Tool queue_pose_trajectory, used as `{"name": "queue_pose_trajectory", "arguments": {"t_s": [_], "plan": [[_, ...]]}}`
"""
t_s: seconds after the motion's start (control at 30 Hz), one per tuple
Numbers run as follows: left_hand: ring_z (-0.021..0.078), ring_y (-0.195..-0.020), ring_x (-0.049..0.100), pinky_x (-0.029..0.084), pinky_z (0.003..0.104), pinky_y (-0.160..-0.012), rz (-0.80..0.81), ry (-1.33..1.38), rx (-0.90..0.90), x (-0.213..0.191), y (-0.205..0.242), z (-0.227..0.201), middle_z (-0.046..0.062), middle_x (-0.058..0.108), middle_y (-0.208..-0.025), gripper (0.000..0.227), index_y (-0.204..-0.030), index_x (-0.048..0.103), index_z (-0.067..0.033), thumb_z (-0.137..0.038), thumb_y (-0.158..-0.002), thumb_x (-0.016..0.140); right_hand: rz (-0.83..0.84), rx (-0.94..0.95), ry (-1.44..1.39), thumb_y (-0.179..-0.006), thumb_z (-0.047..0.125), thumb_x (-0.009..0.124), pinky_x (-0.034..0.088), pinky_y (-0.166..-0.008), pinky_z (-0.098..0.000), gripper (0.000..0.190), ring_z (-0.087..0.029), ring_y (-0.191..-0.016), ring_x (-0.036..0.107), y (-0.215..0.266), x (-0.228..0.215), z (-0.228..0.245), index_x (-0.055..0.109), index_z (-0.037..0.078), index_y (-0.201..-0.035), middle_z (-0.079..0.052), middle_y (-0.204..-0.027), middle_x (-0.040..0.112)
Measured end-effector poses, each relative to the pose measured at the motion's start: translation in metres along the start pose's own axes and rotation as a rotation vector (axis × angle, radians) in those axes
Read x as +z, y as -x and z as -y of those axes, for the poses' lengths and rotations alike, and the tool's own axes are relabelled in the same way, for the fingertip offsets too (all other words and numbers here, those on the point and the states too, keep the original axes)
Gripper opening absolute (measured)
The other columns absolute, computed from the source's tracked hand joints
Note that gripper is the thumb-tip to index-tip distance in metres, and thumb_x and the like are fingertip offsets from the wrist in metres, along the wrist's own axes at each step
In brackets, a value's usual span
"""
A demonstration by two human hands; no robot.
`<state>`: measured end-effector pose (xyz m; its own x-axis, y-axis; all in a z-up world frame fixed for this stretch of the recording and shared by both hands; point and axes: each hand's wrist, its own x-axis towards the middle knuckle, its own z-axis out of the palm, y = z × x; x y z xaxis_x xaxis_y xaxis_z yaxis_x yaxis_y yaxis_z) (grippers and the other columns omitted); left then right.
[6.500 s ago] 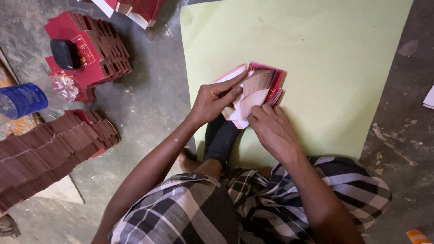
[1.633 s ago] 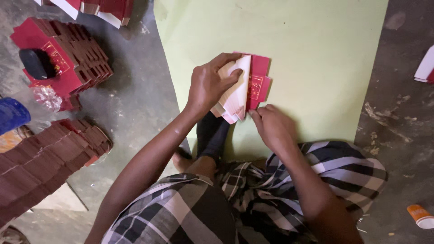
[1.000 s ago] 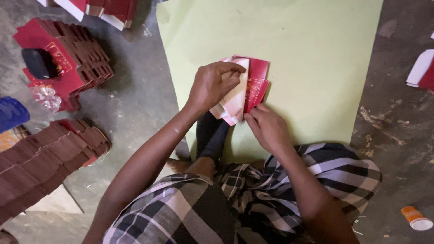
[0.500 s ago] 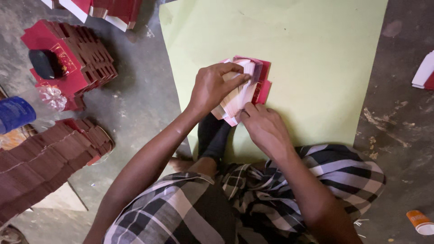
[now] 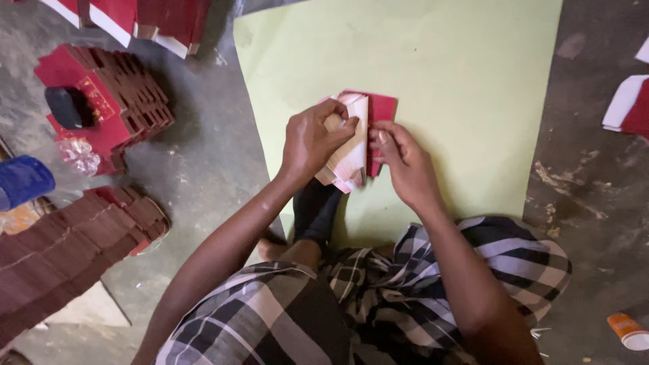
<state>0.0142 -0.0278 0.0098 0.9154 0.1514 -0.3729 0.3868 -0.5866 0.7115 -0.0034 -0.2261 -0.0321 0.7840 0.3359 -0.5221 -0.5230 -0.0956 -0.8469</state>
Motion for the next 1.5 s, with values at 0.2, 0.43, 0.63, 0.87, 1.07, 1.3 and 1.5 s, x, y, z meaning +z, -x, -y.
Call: {"name": "queue_pose_trajectory", "arguments": {"t_s": [0.2, 0.43, 0.63, 0.87, 1.07, 1.3, 1.5], "plan": [[0.0326, -0.120, 0.061, 0.055, 0.041, -0.095, -0.133, -0.289, 0.648, 0.001, 0.047, 0.004, 0.021, 0.060, -0.136, 0.054, -0.135, 0.061, -0.0025, -0.027, -0.089, 0.075, -0.186, 0.326, 0.049, -0.112, 0.048, 0.034, 0.045, -0.094, -0.0294, 0.054, -0.007, -0.120, 0.055, -0.010, -0.015, -0.010, 0.051, 0.015, -0.152, -0.004, -0.142, 0.056], [0.0408, -0.129, 0.052, 0.046, 0.047, -0.106, -0.035, -0.181, 0.615, -0.013, 0.031, 0.031, 0.022, 0.054, -0.144, 0.062, -0.147, 0.049, 0.0021, -0.024, -0.096, 0.073, -0.086, 0.022, 0.148, -0.101, 0.029, 0.066, 0.058, -0.092, -0.0339, 0.051, -0.019, -0.107, 0.072, 0.002, 0.006, 0.016, 0.060, 0.002, -0.144, -0.016, -0.121, 0.076], [0.0271, -0.119, 0.070, 0.054, 0.036, -0.102, 0.256, 0.172, 0.275, -0.038, 0.033, 0.024, 0.010, 0.069, -0.127, 0.031, -0.134, 0.062, -0.0106, -0.019, -0.104, 0.061, -0.252, -0.355, 0.655, -0.100, 0.020, 0.067, 0.058, -0.091, -0.0354, 0.044, -0.026, -0.112, 0.072, 0.034, 0.016, 0.030, 0.059, 0.002, -0.139, -0.018, -0.124, 0.072], [0.0314, -0.103, 0.072, 0.047, 0.045, -0.114, 0.004, -0.033, 0.514, -0.030, 0.037, 0.026, 0.013, 0.077, -0.108, 0.024, -0.125, 0.068, -0.0076, -0.012, -0.102, 0.063, -0.126, -0.137, 1.014, -0.111, 0.023, 0.056, 0.055, -0.098, -0.0454, 0.026, -0.035, -0.114, 0.070, 0.026, 0.017, 0.036, 0.056, 0.007, -0.131, -0.019, -0.121, 0.073], [0.0140, -0.086, 0.073, 0.059, 0.031, -0.077, 0.289, 0.405, -0.301, -0.055, 0.072, 0.070, 0.011, 0.082, -0.099, 0.034, -0.123, 0.072, -0.0082, -0.027, -0.096, 0.068, 0.068, 0.256, 0.604, -0.099, 0.028, 0.056, 0.059, -0.091, -0.0412, 0.055, -0.028, -0.106, 0.076, 0.055, 0.026, 0.046, 0.040, 0.013, -0.150, -0.013, -0.124, 0.071], [0.0243, -0.085, 0.072, 0.057, 0.037, -0.076, 0.211, 0.166, -0.336, -0.038, 0.094, 0.087, 0.022, 0.074, -0.108, 0.038, -0.132, 0.068, -0.0039, -0.027, -0.101, 0.067, 0.159, -0.310, 1.257, -0.083, 0.013, 0.075, 0.052, -0.090, -0.0477, 0.051, -0.038, -0.107, 0.065, 0.067, 0.055, 0.016, 0.055, 0.006, -0.130, -0.021, -0.144, 0.051], [0.0332, -0.100, 0.072, 0.058, 0.039, -0.066, 0.264, -0.709, 0.550, -0.063, 0.096, 0.062, 0.018, 0.056, -0.138, 0.065, -0.141, 0.047, -0.0140, -0.009, -0.078, 0.062, 0.097, -0.451, 1.266, -0.067, 0.018, 0.075, 0.052, -0.076, -0.0466, 0.061, -0.035, -0.100, 0.068, 0.064, 0.058, 0.024, 0.057, -0.001, -0.121, -0.018, -0.128, 0.060]]}}
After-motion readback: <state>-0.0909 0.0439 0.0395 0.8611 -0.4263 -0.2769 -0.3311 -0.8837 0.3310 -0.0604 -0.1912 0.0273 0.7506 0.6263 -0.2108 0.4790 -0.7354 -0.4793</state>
